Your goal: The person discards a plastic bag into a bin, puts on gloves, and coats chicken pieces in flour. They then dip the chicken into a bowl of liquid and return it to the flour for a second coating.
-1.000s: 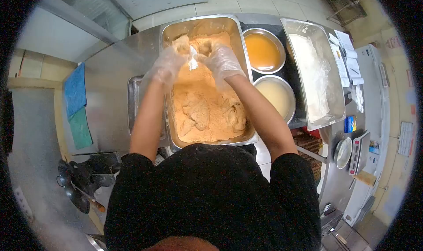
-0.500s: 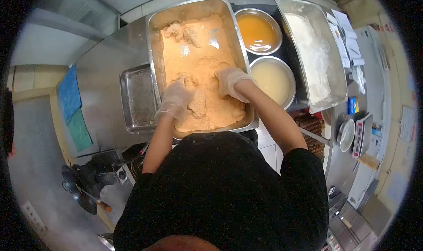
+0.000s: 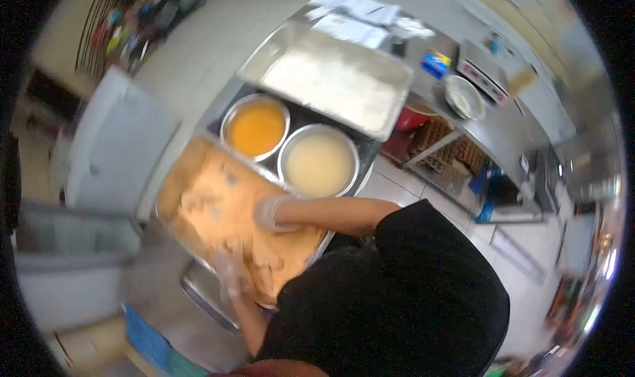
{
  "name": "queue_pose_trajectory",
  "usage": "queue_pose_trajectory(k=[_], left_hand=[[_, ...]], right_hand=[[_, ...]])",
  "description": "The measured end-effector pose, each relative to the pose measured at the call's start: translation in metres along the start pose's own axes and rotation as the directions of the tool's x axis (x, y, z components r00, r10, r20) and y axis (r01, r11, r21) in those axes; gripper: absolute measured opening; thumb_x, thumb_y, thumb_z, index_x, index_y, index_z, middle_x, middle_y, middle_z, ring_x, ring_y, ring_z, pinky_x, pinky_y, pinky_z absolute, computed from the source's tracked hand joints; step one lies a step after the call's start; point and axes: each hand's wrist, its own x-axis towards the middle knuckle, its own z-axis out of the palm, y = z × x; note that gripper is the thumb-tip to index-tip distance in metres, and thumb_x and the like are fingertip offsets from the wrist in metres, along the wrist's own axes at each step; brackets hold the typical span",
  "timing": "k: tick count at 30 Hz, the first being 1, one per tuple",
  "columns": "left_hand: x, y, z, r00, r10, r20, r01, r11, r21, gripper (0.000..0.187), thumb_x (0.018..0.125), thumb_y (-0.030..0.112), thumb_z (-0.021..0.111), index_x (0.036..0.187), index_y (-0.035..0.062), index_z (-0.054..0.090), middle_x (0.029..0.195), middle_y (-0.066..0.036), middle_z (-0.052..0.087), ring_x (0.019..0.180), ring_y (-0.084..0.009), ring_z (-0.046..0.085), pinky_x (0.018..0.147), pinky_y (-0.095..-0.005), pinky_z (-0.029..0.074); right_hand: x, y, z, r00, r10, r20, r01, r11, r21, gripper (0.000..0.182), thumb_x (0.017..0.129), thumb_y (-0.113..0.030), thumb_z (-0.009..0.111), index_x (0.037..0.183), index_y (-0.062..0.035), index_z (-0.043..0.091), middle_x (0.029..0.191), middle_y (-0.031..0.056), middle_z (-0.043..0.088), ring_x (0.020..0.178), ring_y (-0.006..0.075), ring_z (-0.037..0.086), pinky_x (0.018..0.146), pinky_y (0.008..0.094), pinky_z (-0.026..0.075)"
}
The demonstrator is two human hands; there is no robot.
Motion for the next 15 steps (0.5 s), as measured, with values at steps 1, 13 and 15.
queue_pose_trajectory(k=[1,13,15], left_hand=[[-0.008,-0.005,0.004,0.994,0.076,-0.084,-0.094,0.966,-0.241,0.025,0.094,0.020,0.068,0.104,-0.0029,0.069,0.092,-0.020,0.072,0.090,-0.0336,0.070,0.081,-0.0441,0.054],[0.017,-0.015,0.010,0.956,0.217,0.195,-0.209,0.976,-0.062,0.036,0.088,0.026,0.080,0.108,-0.0023,0.070,0.097,-0.019,0.076,0.090,-0.0314,0.073,0.082,-0.0420,0.058],[0.033,-0.025,0.015,0.932,0.299,0.207,-0.310,0.951,0.021,0.043,0.087,0.031,0.082,0.112,-0.0018,0.071,0.098,-0.018,0.076,0.091,-0.0307,0.073,0.084,-0.0411,0.059]], right_hand=[[0.023,0.000,0.022,0.985,0.066,-0.160,-0.056,0.996,0.064,0.020,0.079,-0.016,0.074,0.093,-0.0054,0.083,0.102,0.0202,0.079,0.098,0.0334,0.077,0.083,0.0480,0.062],[-0.024,-0.017,0.081,0.802,0.263,-0.536,-0.034,0.917,0.398,0.027,0.081,-0.031,0.075,0.092,-0.0062,0.078,0.102,0.0147,0.079,0.094,0.0315,0.076,0.086,0.0411,0.062],[-0.021,-0.027,0.115,0.719,0.346,-0.602,-0.118,0.915,0.385,0.029,0.082,-0.031,0.076,0.097,-0.0067,0.079,0.103,0.0135,0.080,0.096,0.0310,0.076,0.086,0.0410,0.062]])
